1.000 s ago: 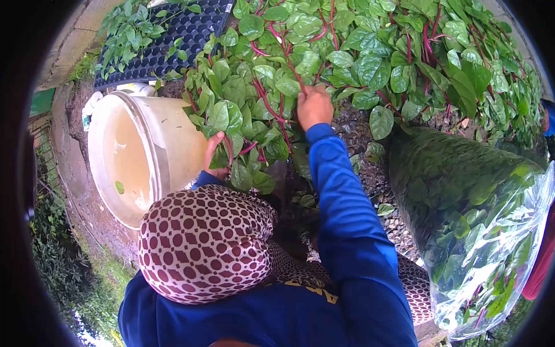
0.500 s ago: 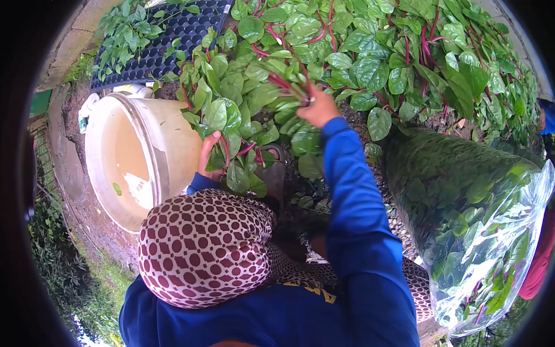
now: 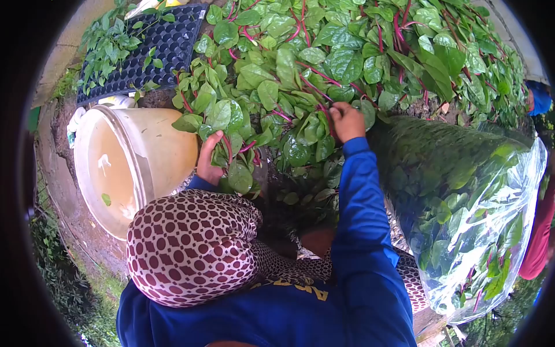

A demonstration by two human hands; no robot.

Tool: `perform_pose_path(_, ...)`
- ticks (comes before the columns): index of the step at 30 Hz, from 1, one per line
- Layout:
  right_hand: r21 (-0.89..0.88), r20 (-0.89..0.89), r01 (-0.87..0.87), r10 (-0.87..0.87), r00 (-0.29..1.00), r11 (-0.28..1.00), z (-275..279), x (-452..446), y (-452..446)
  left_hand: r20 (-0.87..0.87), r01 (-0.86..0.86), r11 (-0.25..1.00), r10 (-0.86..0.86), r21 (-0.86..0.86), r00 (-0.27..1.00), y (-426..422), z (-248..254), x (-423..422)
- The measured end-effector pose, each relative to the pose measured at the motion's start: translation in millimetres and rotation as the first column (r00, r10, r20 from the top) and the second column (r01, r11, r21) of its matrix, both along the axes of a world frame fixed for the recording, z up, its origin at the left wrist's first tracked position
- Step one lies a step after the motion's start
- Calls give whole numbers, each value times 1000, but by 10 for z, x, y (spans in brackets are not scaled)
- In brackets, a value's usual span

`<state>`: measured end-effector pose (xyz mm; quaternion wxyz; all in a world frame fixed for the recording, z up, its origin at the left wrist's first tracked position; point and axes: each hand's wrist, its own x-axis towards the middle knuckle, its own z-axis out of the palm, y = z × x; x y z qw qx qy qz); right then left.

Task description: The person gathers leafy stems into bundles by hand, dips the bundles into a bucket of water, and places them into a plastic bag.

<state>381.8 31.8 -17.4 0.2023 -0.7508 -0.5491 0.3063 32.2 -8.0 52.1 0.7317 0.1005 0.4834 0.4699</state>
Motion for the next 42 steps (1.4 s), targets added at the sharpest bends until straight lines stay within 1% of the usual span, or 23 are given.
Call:
perform_pose_path(3, -250, -34, -261, 261, 965, 932, 413, -310, -2, 49, -17, 1000, 18, -18, 999, 21, 53, 85)
perform_pose_path(4, -300, -142, -282, 249, 958, 911, 317, -297, 19, 72, -30, 999, 33, -45, 997, 23, 78, 89)
perform_pose_path(6, 58, 132, -255, 245, 960, 965, 229, -318, 44, 48, -22, 1000, 23, -3, 999, 5, 118, 112)
perform_pose_path(7, 239, 264, -264, 199, 944, 934, 176, -319, 63, 37, -17, 1000, 17, 19, 999, -1, 142, 125)
perform_pose_path(8, 307, 305, -273, 178, 936, 912, 45, -299, 93, 6, -7, 998, 7, 55, 1000, -7, 176, 140)
perform_pose_path(10, 10, 8, -100, 100, 995, 995, -63, -328, 121, -32, 7, 995, -4, 98, 999, -9, 247, 150)
perform_pose_path(11, -157, -129, -43, 23, 991, 987, -118, -339, 136, -37, 11, 994, -7, 106, 999, -2, 276, 150)
perform_pose_path(12, -271, -243, -84, 17, 970, 959, -85, -372, 156, -15, 4, 996, -3, 87, 1000, 14, 294, 148)
perform_pose_path(15, -395, -336, -234, 98, 937, 888, 61, -565, 98, 70, -23, 999, 24, -23, 997, 50, 112, 59)
perform_pose_path(16, -379, -328, -244, 117, 937, 892, 48, -644, 39, 101, -30, 997, 36, -67, 994, 67, 55, 29)
perform_pose_path(18, -24, 80, -288, 289, 954, 957, 70, -822, -154, 78, -39, 997, 44, -59, 996, 80, 2, 9)
perform_pose_path(19, 144, 298, -353, 300, 906, 925, 95, -895, -212, 67, -44, 997, 48, -56, 997, 84, -7, 1)
perform_pose_path(20, -27, 197, -299, 298, 934, 954, 133, -932, -213, 73, -38, 997, 43, -62, 996, 81, -15, -14)
perform_pose_path(23, -349, -242, -112, 26, 970, 930, 71, -953, -232, 87, -37, 996, 44, -81, 995, 68, -8, -41)
perform_pose_path(26, -404, -330, -170, 30, 943, 899, -260, -960, -287, 83, -51, 996, 56, -72, 995, 56, 39, -16)
perform_pose_path(29, -330, -422, -74, -77, 903, 941, -269, -1096, -371, 35, -38, 999, 37, 28, 999, 53, 76, 15)
perform_pose_path(30, -256, -398, -31, -76, 914, 966, -151, -1139, -421, -6, -30, 996, 30, 81, 1000, 60, 196, 68)
perform_pose_path(33, -281, -384, -56, -59, 922, 958, -137, -1212, -401, 18, -16, 999, 15, 37, 1000, 92, 135, 61)
perform_pose_path(34, -295, -286, -40, -49, 957, 955, -67, -1229, -373, 49, -11, 1000, 11, -10, 999, 108, 90, 49)
perform_pose_path(37, -170, -303, 29, -80, 950, 985, 29, -1125, -266, -27, 26, 995, -24, 92, 999, 116, 195, 77)
perform_pose_path(38, -92, -384, 76, -105, 917, 993, 76, -1066, -236, -23, 25, 992, -22, 127, 999, 141, 241, 98)
perform_pose_path(40, -34, -238, 78, -84, 968, 996, 541, -1007, -47, -14, 22, 981, -20, 191, 1000, 162, 301, 160)
perform_pose_path(42, 93, -86, 65, -57, 995, 994, 763, -1003, 79, -113, 51, 963, -22, 264, 993, 189, 248, 287)
